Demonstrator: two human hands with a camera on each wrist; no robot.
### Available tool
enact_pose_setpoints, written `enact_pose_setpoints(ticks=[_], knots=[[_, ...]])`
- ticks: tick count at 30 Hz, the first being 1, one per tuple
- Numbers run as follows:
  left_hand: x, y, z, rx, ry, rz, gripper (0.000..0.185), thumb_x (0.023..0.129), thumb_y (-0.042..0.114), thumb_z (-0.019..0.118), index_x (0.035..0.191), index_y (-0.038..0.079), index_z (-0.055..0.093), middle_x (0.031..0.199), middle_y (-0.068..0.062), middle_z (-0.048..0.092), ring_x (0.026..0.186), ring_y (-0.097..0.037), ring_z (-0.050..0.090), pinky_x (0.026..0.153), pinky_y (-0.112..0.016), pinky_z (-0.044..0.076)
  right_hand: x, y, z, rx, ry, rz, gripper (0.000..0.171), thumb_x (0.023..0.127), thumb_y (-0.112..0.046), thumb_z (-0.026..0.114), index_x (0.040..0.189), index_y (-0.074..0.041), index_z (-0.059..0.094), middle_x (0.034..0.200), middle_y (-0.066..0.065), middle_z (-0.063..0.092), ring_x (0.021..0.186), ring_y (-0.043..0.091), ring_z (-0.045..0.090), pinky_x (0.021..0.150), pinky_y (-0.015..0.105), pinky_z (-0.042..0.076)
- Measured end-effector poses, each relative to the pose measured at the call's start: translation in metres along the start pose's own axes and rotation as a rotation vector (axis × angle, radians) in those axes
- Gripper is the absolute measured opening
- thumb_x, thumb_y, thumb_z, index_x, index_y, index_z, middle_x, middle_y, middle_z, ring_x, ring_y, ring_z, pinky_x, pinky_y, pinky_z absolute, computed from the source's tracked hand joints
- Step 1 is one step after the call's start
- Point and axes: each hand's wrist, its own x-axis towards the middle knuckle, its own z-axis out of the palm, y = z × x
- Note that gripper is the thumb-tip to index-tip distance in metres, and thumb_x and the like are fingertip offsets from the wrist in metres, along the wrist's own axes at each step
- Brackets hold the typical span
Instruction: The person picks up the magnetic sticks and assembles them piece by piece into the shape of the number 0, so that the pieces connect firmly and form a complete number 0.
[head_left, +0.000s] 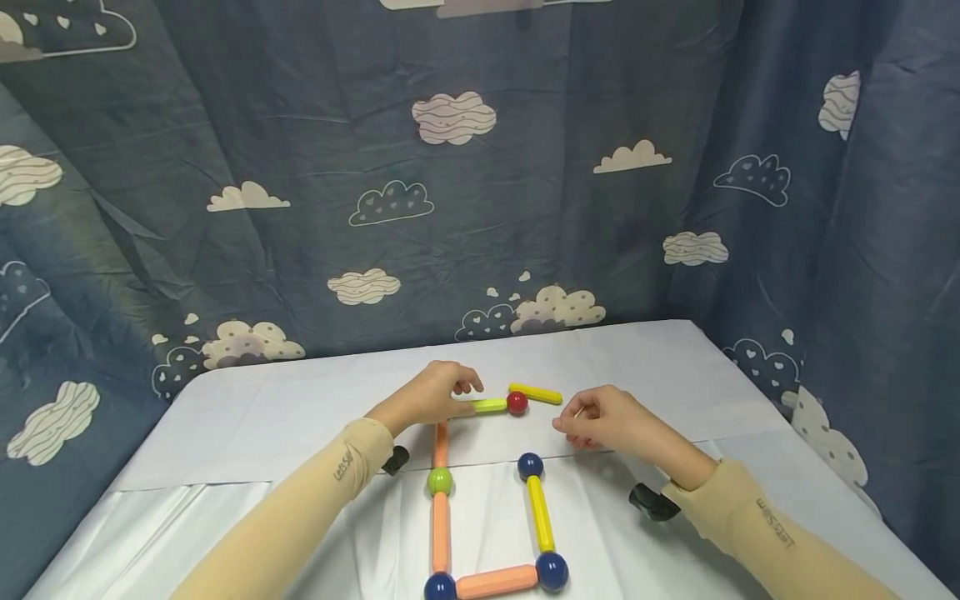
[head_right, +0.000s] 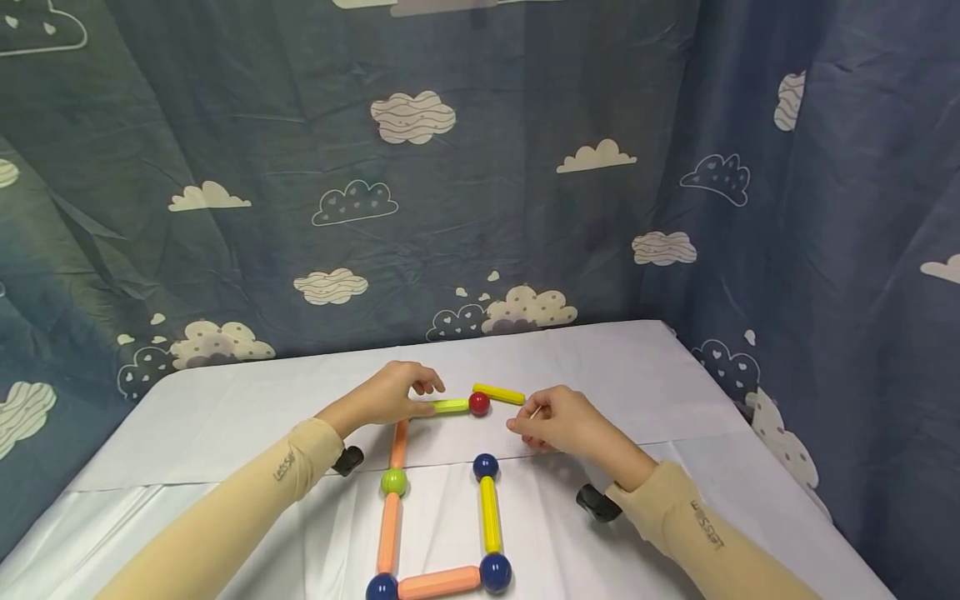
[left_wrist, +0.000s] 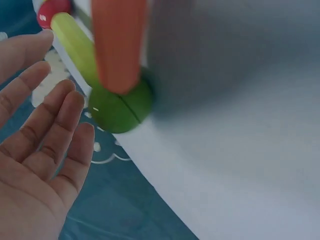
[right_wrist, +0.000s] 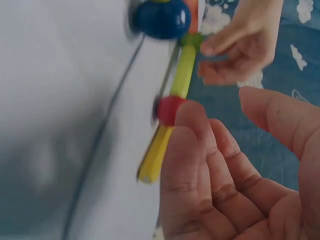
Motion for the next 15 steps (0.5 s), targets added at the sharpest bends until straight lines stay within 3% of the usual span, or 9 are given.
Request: enact_pose_setpoints(ticks=[8,15], knots=[[0.001,-0.014,0.004,-0.037,-0.032,-0.049,0.03,0.092,0.013,0.084,0.122,0.012,0.078,0.114,-0.008,0.079,0.11,-0.022,0.073,0.101,-0.042,0.059,0.028,0.001,-0.007,-0.12,0.132,-0.056,0.024,0.095,-0.026,0.082,0.108,-0.007,0.076,0.087,0.004,0.072,0.077,0.017,0.062,0.071,0.03,0.05],[0.002,-0.021,0.006,-0.067,-0.044,-0.072,0.028,0.091,0.012,0.085,0.118,0.015,0.08,0.105,-0.002,0.079,0.097,-0.012,0.069,0.094,-0.035,0.058,0.053,0.002,-0.005,-0.258,0.168,-0.081,0.03,0.095,-0.023,0.082,0.117,-0.003,0.076,0.1,0.008,0.074,0.09,0.021,0.063,0.086,0.037,0.058]])
